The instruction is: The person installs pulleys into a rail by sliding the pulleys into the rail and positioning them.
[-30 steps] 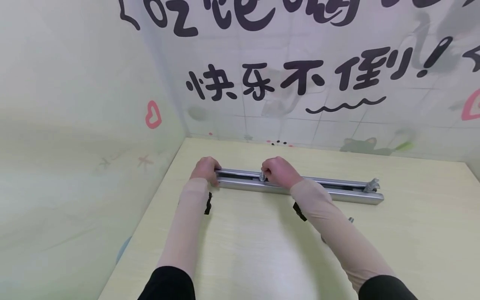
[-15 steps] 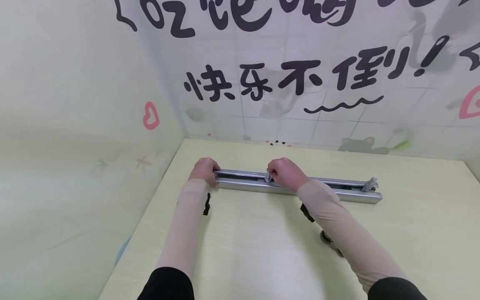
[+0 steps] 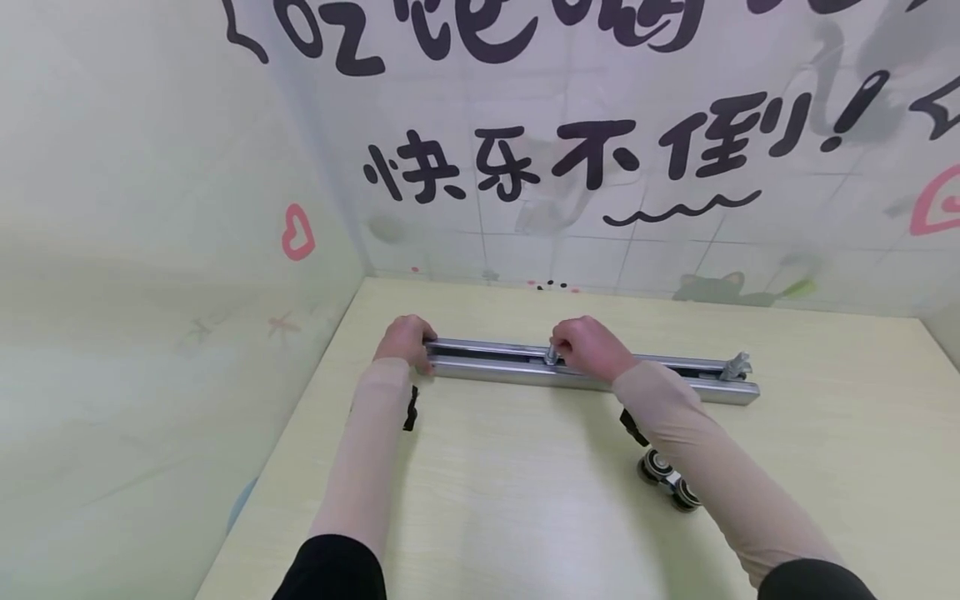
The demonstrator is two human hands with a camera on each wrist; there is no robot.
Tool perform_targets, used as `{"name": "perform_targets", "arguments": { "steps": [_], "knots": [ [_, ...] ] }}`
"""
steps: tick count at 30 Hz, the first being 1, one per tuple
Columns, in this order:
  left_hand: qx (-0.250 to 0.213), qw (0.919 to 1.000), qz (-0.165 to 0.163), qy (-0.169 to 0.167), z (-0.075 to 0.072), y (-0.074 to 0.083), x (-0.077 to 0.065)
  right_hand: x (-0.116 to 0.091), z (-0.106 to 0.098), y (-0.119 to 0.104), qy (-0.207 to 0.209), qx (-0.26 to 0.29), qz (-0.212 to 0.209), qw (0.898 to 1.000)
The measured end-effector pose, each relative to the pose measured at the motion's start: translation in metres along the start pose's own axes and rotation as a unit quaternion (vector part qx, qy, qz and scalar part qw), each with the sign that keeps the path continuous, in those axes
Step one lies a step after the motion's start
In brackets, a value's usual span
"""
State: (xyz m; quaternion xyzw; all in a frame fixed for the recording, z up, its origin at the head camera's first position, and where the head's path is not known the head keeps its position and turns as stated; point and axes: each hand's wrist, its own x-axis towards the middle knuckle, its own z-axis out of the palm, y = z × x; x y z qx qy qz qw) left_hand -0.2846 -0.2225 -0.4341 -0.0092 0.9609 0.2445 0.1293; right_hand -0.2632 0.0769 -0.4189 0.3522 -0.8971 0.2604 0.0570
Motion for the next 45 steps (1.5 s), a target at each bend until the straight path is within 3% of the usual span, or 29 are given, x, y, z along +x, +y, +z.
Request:
{"name": "perform_targets", "arguments": {
  "steps": [19, 36, 45],
  "knots": [
    [-0.005, 0.9999, 0.009, -0.006, 0.000, 0.000, -0.002, -0.023, -0.013, 0.021, 0.002, -0.002, 0.010, 1.000],
    [-0.010, 0.9998, 0.002, -0.014, 0.002, 0.000, 0.000, -0.040, -0.024, 0.031, 0.017, -0.006, -0.008, 1.000],
    [0.010, 0.9998, 0.014, -0.009, -0.001, 0.000, 0.001, -0.042, -0.025, 0.033, 0.024, 0.002, 0.000, 1.000]
  ]
}}
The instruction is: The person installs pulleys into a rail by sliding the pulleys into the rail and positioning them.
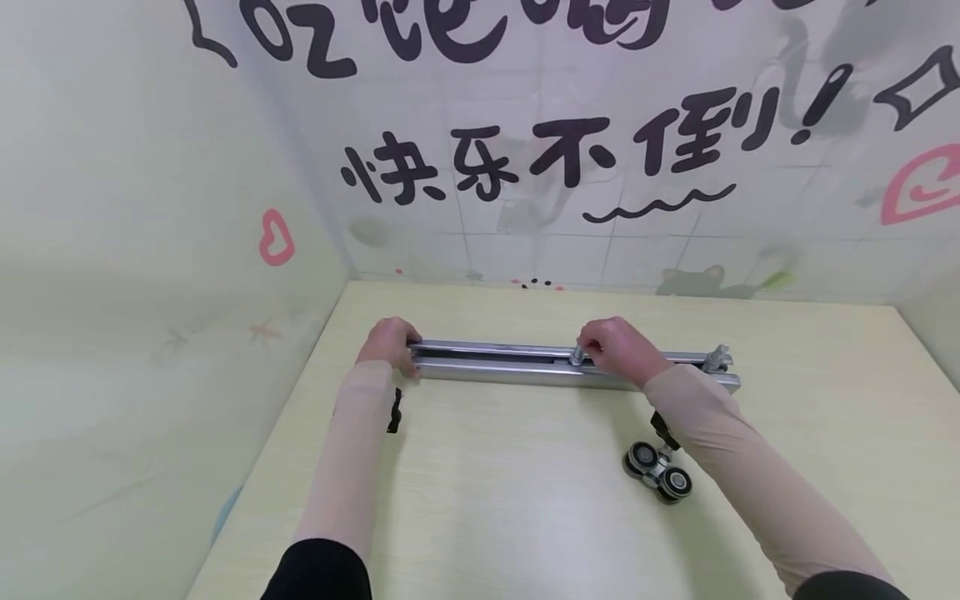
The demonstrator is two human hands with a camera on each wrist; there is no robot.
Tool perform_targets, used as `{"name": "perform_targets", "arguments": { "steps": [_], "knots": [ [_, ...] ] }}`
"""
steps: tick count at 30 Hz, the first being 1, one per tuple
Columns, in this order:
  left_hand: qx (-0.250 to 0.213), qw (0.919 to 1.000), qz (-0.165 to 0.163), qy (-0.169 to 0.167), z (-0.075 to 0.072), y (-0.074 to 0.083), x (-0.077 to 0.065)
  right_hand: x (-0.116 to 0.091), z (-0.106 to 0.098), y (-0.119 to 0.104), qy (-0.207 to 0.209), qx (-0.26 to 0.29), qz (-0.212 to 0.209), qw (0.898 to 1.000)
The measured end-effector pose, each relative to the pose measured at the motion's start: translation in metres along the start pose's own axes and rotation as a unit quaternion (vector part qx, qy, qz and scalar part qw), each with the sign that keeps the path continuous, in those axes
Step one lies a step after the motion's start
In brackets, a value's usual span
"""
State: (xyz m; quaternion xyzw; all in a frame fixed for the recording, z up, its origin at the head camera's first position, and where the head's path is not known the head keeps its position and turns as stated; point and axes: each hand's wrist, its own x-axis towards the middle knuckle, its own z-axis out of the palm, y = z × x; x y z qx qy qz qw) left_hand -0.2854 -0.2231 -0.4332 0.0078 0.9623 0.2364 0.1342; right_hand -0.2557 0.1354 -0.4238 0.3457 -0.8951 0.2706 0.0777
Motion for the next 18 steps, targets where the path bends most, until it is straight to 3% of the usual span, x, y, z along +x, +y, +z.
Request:
{"name": "perform_targets", "arguments": {
  "steps": [12, 18],
  "knots": [
    [0.011, 0.9999, 0.006, 0.005, 0.001, 0.001, 0.001, 0.005, -0.017, 0.001, -0.083, -0.027, -0.058, 0.994],
    [0.015, 0.9998, 0.009, 0.004, 0.002, -0.003, 0.004, 0.004, -0.028, -0.001, -0.110, -0.053, -0.047, 0.991]
  ]
}}
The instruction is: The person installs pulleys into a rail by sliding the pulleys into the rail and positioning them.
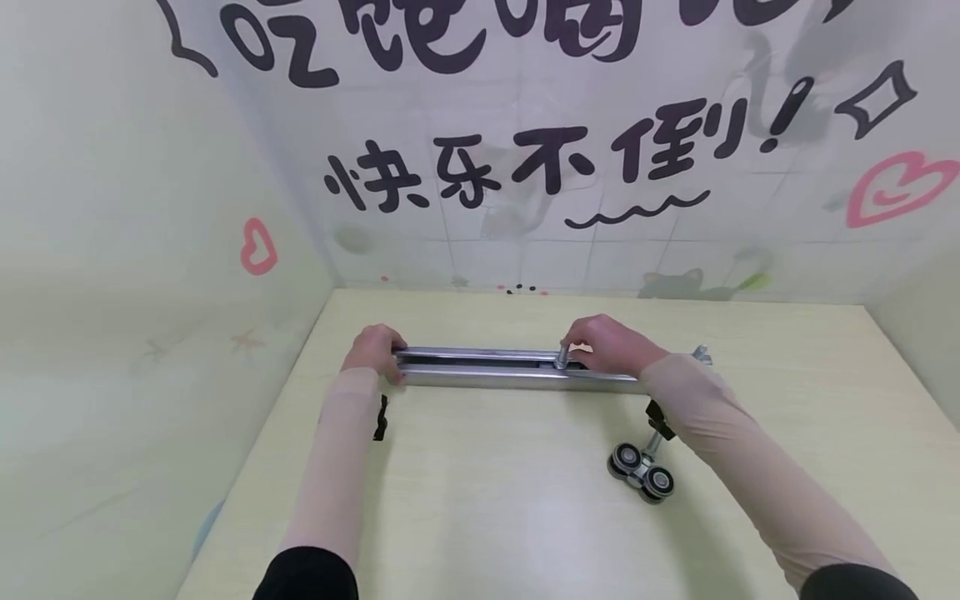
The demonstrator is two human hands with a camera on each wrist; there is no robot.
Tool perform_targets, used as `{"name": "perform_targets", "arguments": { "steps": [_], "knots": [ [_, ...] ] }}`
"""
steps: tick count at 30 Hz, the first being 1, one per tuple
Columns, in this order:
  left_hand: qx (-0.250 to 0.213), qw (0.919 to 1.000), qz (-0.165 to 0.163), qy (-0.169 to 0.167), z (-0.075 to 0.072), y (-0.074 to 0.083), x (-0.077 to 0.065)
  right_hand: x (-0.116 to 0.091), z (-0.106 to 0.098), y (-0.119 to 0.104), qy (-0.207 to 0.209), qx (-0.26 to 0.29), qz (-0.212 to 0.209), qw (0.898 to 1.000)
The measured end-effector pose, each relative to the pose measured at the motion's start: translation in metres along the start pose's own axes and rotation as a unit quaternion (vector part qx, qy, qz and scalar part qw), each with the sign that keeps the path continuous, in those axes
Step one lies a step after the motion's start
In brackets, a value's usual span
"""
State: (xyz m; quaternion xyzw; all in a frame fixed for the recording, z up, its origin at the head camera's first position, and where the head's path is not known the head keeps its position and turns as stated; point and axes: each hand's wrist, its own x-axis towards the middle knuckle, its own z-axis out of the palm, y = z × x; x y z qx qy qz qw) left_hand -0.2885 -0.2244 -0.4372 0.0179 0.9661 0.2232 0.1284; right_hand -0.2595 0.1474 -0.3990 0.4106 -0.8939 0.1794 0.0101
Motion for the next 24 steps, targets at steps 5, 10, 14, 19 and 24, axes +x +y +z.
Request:
{"name": "perform_targets", "arguments": {
  "steps": [5, 10, 14, 19, 24],
  "knots": [
    [-0.003, 1.0000, 0.005, -0.002, -0.001, -0.001, 0.001, -0.011, -0.018, 0.009, -0.040, -0.018, 0.067, 0.997],
    [-0.003, 1.0000, 0.001, -0.007, 0.000, 0.000, 0.000, -0.032, -0.042, 0.031, -0.059, -0.039, 0.125, 0.990],
    [-0.002, 1.0000, -0.003, -0.007, 0.000, 0.000, -0.003, -0.053, -0.056, 0.050, -0.086, -0.029, 0.185, 0.979],
    [-0.003, 1.0000, 0.002, -0.007, -0.001, 0.000, -0.002, -0.082, -0.065, 0.074, -0.113, -0.006, 0.254, 0.960],
    [-0.004, 0.9999, 0.003, -0.009, -0.002, 0.003, -0.003, -0.110, -0.063, 0.089, -0.137, -0.011, 0.298, 0.945]
  ]
}}
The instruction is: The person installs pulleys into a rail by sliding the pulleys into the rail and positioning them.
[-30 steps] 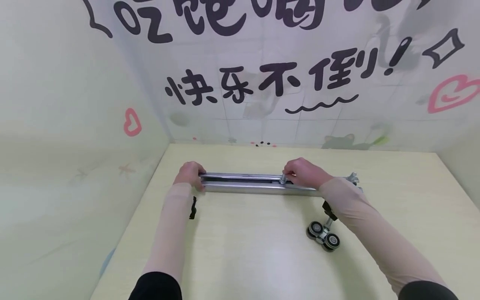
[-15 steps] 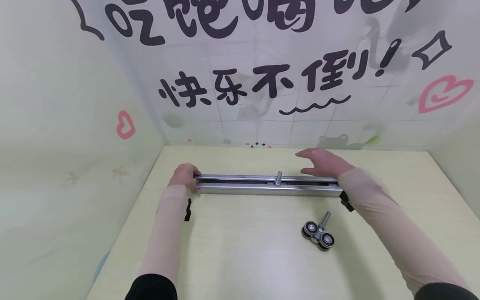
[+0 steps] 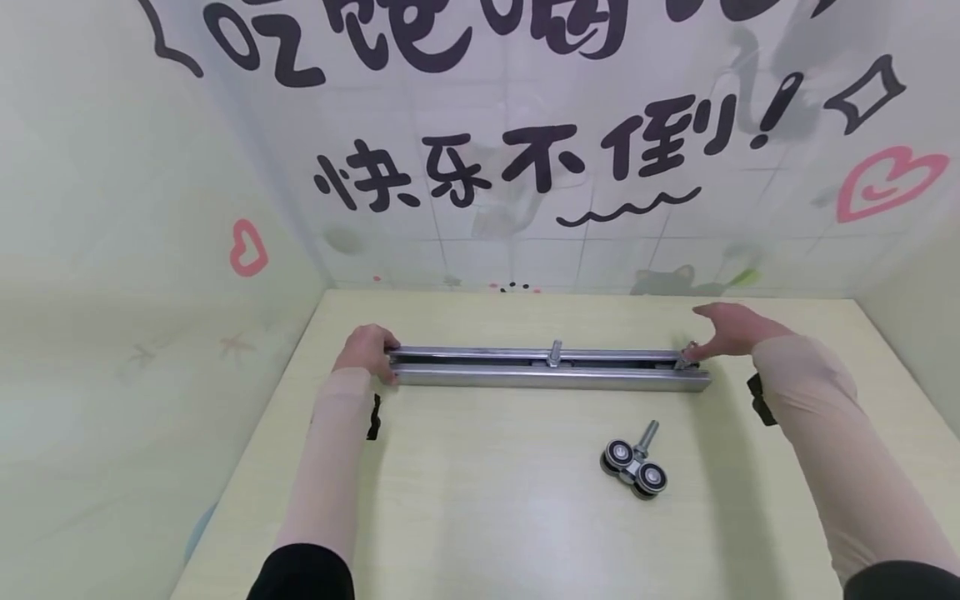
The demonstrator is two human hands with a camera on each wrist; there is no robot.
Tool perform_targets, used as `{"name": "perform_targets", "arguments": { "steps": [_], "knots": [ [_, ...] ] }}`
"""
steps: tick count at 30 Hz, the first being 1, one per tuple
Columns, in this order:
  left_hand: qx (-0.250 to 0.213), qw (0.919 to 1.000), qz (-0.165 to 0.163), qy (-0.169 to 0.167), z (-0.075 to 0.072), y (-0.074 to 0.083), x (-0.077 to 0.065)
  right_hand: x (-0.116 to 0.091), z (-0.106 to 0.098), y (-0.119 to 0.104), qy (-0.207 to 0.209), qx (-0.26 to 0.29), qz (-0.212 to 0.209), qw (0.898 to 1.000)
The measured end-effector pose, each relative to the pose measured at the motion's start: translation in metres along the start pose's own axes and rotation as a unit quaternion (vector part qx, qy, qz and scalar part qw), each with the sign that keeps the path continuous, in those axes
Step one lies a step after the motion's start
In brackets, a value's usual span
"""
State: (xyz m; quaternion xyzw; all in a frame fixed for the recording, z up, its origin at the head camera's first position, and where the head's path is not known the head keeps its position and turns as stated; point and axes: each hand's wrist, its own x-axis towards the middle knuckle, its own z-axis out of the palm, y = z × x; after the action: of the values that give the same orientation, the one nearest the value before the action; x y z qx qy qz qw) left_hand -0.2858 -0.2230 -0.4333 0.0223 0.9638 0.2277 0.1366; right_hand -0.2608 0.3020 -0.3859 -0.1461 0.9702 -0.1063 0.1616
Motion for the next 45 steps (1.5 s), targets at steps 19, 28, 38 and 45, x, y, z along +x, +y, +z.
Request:
{"name": "perform_targets", "arguments": {
  "steps": [19, 28, 38, 45],
  "knots": [
    [0.010, 0.9999, 0.008, 0.000, -0.001, 0.002, -0.002, 0.007, 0.050, 0.009, 0.010, 0.070, 0.017, 0.997],
    [0.020, 0.9996, 0.019, -0.005, 0.000, 0.002, -0.001, 0.012, 0.051, 0.004, -0.005, 0.063, 0.064, 0.996],
    [0.037, 0.9982, 0.038, -0.029, 0.001, 0.002, 0.001, 0.015, 0.053, 0.007, 0.002, 0.076, 0.077, 0.994],
    [0.024, 0.9983, 0.038, -0.037, 0.001, 0.003, 0.002, 0.015, 0.052, 0.011, -0.008, 0.081, 0.068, 0.994]
  ]
}}
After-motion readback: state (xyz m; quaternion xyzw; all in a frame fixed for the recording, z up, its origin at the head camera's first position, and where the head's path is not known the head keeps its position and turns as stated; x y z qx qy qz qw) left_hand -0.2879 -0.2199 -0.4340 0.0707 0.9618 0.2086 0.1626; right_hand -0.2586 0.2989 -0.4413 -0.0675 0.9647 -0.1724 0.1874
